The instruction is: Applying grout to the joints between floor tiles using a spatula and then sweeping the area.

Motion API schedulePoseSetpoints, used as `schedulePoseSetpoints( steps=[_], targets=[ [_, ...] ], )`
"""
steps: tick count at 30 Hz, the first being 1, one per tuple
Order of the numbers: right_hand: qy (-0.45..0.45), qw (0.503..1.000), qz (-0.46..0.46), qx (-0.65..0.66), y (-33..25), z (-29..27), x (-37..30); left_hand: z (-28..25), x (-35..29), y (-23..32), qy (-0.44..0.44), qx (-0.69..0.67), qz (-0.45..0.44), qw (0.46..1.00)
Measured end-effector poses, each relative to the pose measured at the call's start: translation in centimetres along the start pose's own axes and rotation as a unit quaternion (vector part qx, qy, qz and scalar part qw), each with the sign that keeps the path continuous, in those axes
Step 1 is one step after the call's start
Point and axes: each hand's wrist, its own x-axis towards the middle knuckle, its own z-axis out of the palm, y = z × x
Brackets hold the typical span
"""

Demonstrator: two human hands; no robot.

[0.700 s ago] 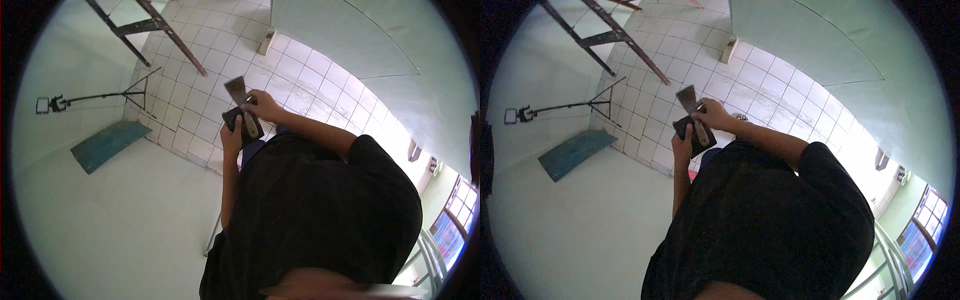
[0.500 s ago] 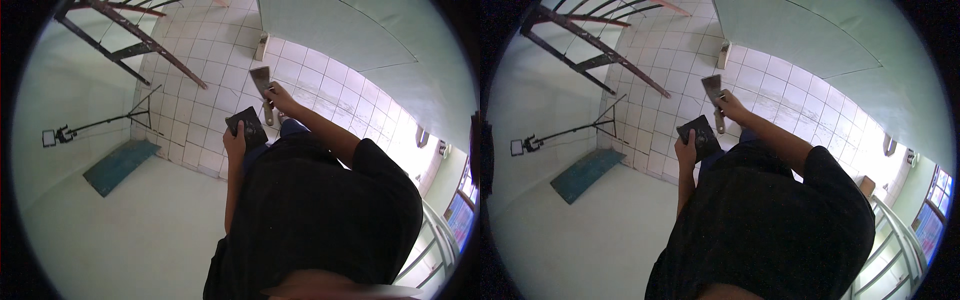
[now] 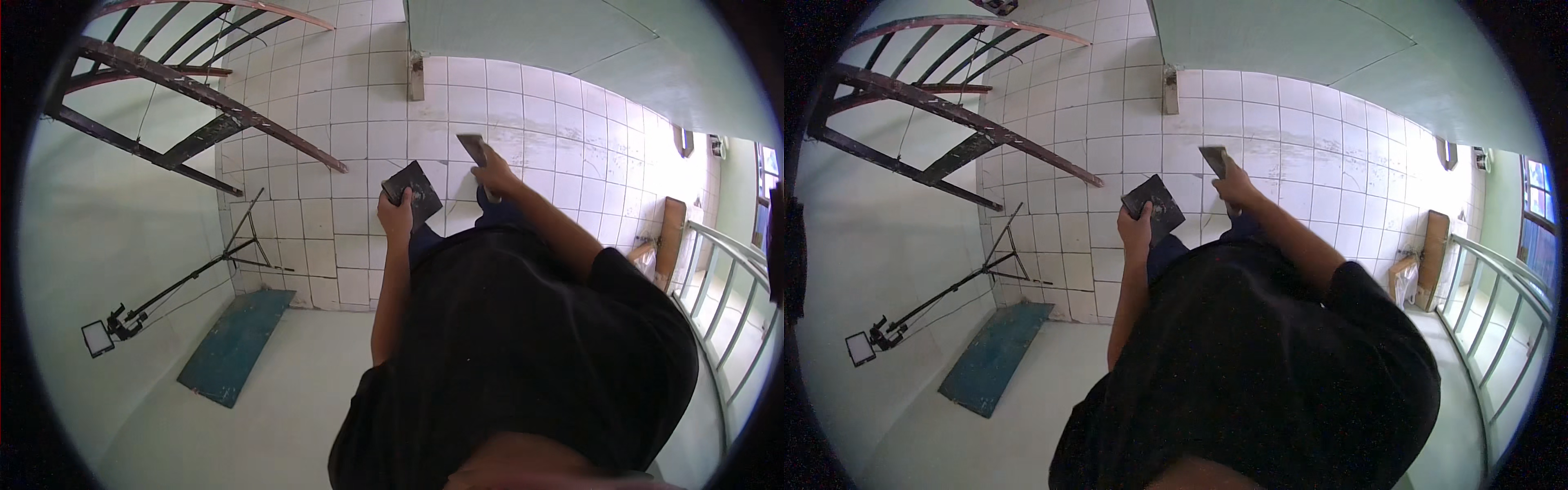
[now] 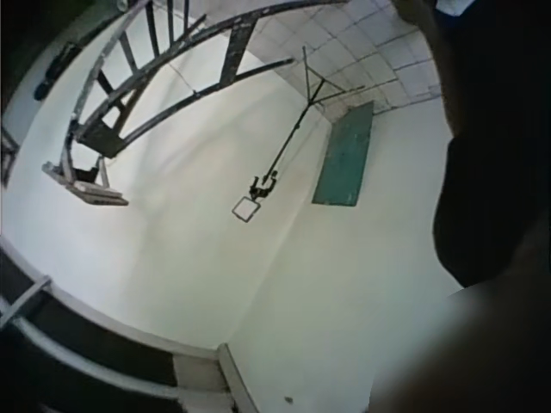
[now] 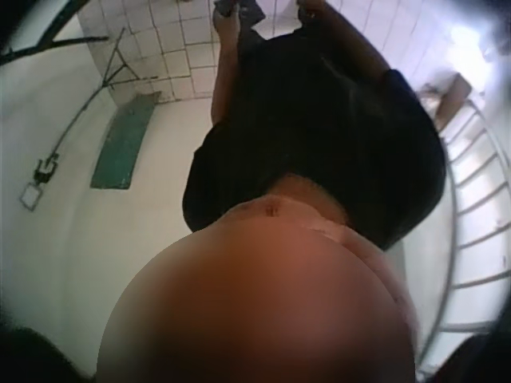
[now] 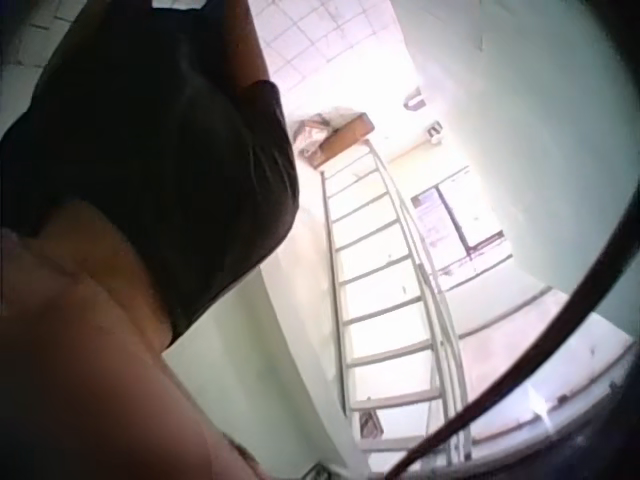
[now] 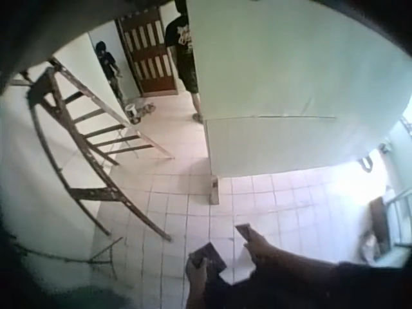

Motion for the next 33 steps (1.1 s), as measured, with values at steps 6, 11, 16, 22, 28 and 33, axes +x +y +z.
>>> schedulePoseSetpoints(
  steps=[6, 11, 16, 22, 28, 33],
  targets=[
    [-0.04, 0.99, 0.107, -0.087, 3.8, 7.2, -3.6, -1.0, 7.1, -5.9, -0.055, 0.215, 0.018, 0.975],
    [0.028, 0.982, 0.164, -0.09, 6.6, 13.3, -3.7, 0.7, 11.5, -11.3, -0.084, 0.291, 0.027, 0.952],
    [0.014, 0.981, 0.145, -0.127, 9.9, 18.1, 0.7, 1.7, 14.9, -16.8, -0.082, 0.37, -0.022, 0.925],
    [-0.004, 0.978, 0.155, -0.142, 19.9, 23.7, 9.7, 8.1, 20.9, -23.1, -0.039, 0.371, 0.077, 0.925],
    [0.002, 0.969, 0.207, -0.138, 27.8, 29.5, 20.6, 13.8, 28.7, -33.2, -0.045, 0.396, 0.195, 0.896],
    [0.033, 0.971, 0.195, -0.134, 32.4, 31.9, 28.5, 19.6, 35.0, -38.9, -0.164, 0.449, 0.145, 0.867]
  ],
)
